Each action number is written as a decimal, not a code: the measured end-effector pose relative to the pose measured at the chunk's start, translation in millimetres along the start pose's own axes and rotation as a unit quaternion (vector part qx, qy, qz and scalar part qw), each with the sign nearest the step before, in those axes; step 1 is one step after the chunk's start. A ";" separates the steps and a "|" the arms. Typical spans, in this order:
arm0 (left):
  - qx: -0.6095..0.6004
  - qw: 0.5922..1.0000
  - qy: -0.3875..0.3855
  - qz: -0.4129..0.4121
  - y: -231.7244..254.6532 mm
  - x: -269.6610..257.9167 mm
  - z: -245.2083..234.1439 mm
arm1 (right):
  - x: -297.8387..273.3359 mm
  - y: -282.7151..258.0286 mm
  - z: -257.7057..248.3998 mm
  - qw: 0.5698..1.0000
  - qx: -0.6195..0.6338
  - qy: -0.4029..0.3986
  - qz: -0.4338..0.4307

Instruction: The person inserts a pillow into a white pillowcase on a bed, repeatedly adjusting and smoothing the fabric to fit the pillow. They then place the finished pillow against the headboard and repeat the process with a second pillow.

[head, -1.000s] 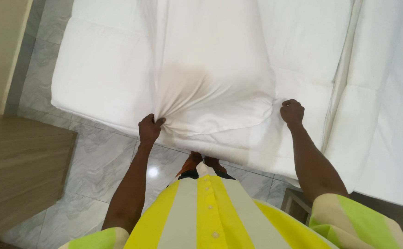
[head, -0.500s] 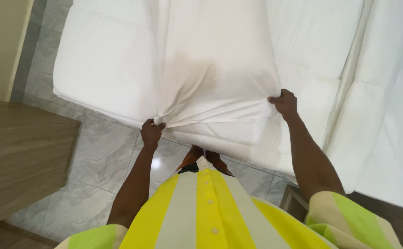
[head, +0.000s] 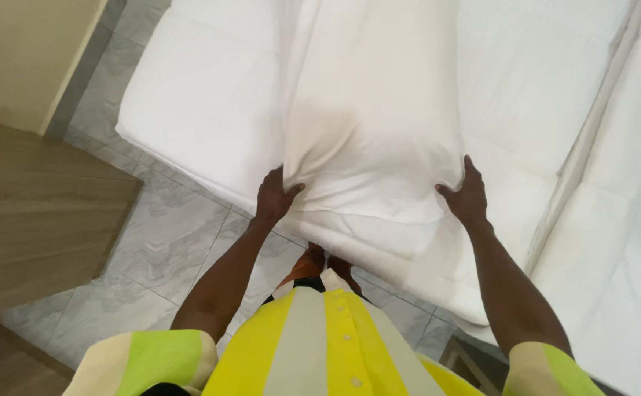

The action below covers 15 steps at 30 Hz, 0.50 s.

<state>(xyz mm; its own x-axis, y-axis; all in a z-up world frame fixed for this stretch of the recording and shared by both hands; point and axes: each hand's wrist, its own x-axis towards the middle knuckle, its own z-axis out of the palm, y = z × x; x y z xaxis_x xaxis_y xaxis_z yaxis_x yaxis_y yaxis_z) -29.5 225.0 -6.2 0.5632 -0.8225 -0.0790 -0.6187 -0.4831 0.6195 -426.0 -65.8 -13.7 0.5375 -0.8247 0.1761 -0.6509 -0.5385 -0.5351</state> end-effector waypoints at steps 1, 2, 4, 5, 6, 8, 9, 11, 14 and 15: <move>0.034 0.999 -0.006 0.001 -1.8 4.7 4.0 | 7.2 -0.9 4.7 0.997 -0.004 -0.039 0.071; 0.068 0.998 -0.012 0.002 -3.6 7.7 7.0 | 12.4 -2.3 10.6 0.987 -0.008 -0.079 0.142; 0.101 0.994 0.008 0.035 -5.6 5.4 12.1 | 14.7 1.3 15.1 0.972 -0.029 -0.112 0.204; 0.100 0.992 0.037 0.067 -6.1 1.8 10.7 | 14.6 3.7 15.5 0.974 -0.045 -0.105 0.193; 0.100 0.988 0.065 0.099 -5.0 -0.8 8.2 | 15.2 5.9 15.4 0.976 -0.061 -0.099 0.183; 0.087 0.994 0.013 0.057 -1.3 -23.9 -2.2 | -1.8 7.2 8.3 0.975 -0.095 -0.109 0.168; 0.081 0.996 -0.009 0.037 1.8 -28.6 -9.2 | -5.5 6.0 7.0 0.975 -0.109 -0.112 0.158; 0.057 0.983 -0.161 -0.073 9.1 -34.3 -27.6 | -5.3 1.1 -0.8 0.960 -0.096 -0.146 0.219; -0.030 0.991 -0.021 -0.129 27.0 -30.7 -46.6 | 0.8 -18.9 -17.7 0.990 -0.117 -0.002 0.081; -0.065 0.986 0.083 -0.130 33.4 -33.3 -49.3 | -2.4 -29.1 -24.1 0.989 -0.127 0.075 -0.003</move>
<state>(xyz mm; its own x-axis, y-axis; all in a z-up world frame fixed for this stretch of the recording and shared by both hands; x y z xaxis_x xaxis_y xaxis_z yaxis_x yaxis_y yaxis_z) -42.0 251.0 55.6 0.7823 -0.6099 -0.1266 -0.3719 -0.6203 0.6906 -421.3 -52.3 21.3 0.4685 -0.8271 0.3104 -0.7717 -0.5542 -0.3120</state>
